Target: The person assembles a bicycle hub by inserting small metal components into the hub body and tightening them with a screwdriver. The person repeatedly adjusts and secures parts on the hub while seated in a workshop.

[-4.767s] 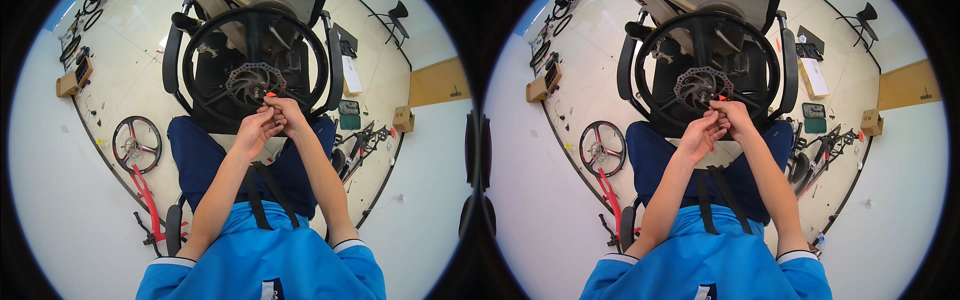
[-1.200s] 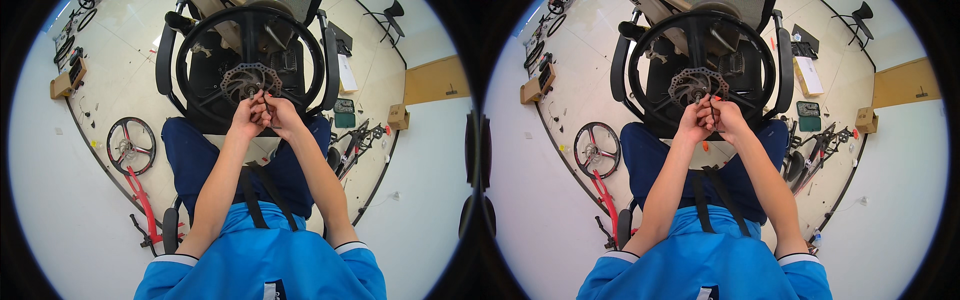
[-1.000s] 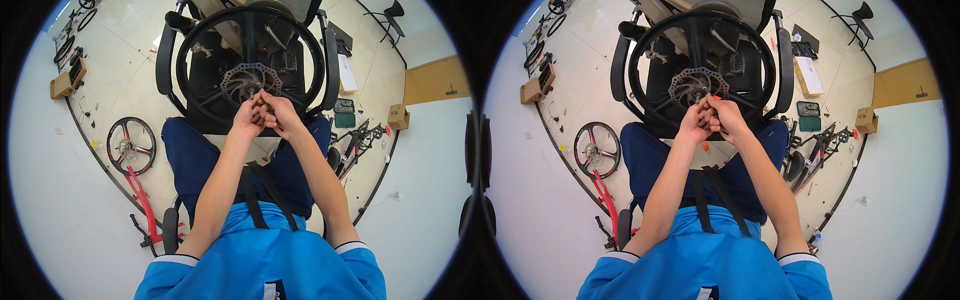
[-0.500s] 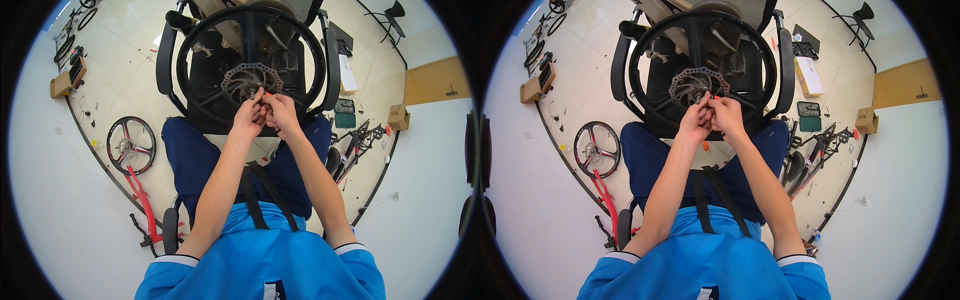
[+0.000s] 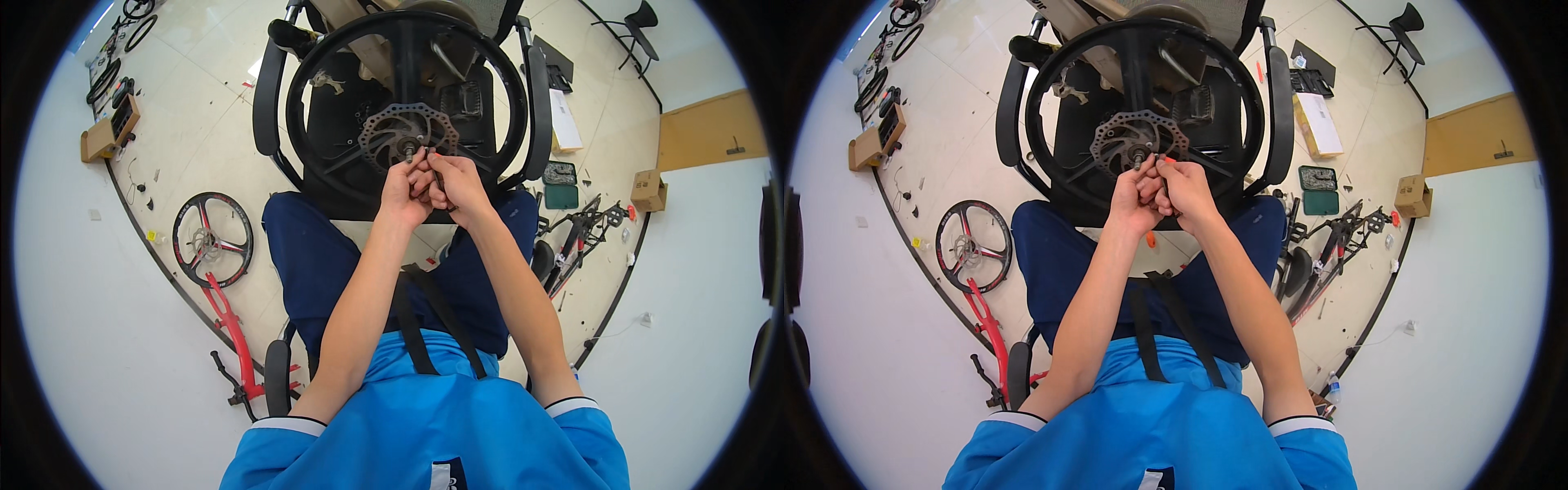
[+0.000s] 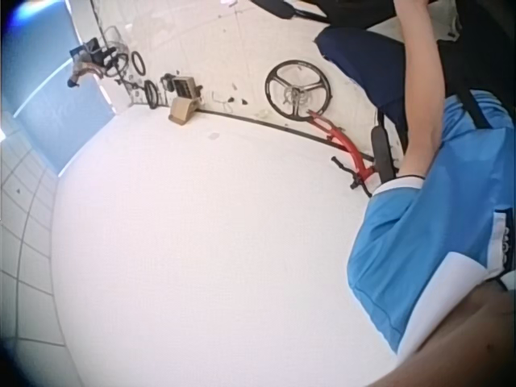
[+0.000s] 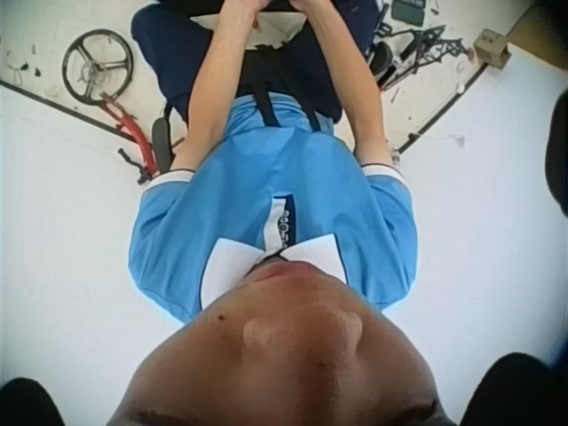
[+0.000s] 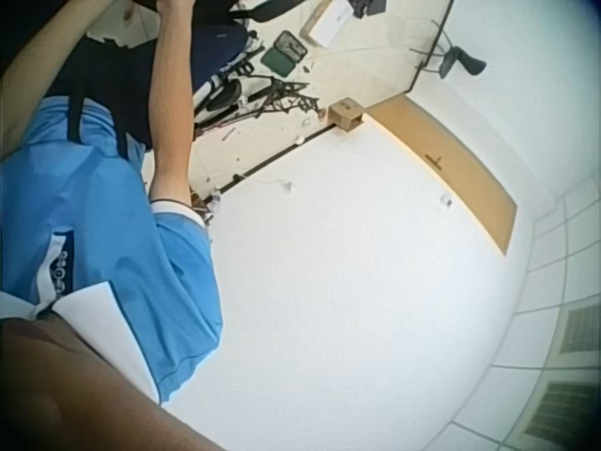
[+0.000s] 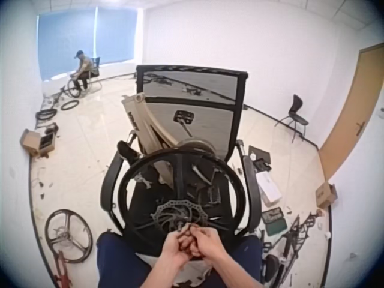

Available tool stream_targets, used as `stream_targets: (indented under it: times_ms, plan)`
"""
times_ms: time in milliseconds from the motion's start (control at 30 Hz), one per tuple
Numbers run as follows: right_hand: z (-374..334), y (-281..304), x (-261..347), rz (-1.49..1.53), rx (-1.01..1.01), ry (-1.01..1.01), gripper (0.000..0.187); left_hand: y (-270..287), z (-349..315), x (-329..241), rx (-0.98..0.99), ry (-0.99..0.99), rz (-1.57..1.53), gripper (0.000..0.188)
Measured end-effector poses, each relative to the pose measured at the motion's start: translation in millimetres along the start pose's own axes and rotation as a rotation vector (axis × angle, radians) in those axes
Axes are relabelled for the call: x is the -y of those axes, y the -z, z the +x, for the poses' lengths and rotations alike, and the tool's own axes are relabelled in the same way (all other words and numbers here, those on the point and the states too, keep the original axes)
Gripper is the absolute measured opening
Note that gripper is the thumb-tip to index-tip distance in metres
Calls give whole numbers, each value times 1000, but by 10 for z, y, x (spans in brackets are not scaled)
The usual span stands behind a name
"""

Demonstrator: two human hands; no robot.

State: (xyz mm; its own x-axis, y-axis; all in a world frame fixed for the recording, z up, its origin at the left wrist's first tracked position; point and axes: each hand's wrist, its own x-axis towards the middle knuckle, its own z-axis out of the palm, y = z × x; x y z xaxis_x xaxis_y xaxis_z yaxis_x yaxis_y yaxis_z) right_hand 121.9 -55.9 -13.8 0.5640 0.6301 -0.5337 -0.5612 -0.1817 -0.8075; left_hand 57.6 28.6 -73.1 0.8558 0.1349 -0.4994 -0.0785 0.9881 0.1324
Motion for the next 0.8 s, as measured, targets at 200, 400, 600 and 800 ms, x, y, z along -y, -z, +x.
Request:
stream_targets:
  times_ms: [200, 400, 600, 800]
  plan:
    - [-70, 132, 29, 39, 60, -50, 26, 30, 24, -4, -66, -38, 36, 25]
    - [-127, 194, -61, 19, 45, -58, 24, 44, -18, 12, -146, -206, 216, 20]
    - [-144, 220, -97, -12, 58, -45, 23, -91, -19, 186, -312, -557, 437, 17]
    - [1, 202, -102, -277, -177, 291, 18, -30, 25, 222, -426, -878, 805, 25]
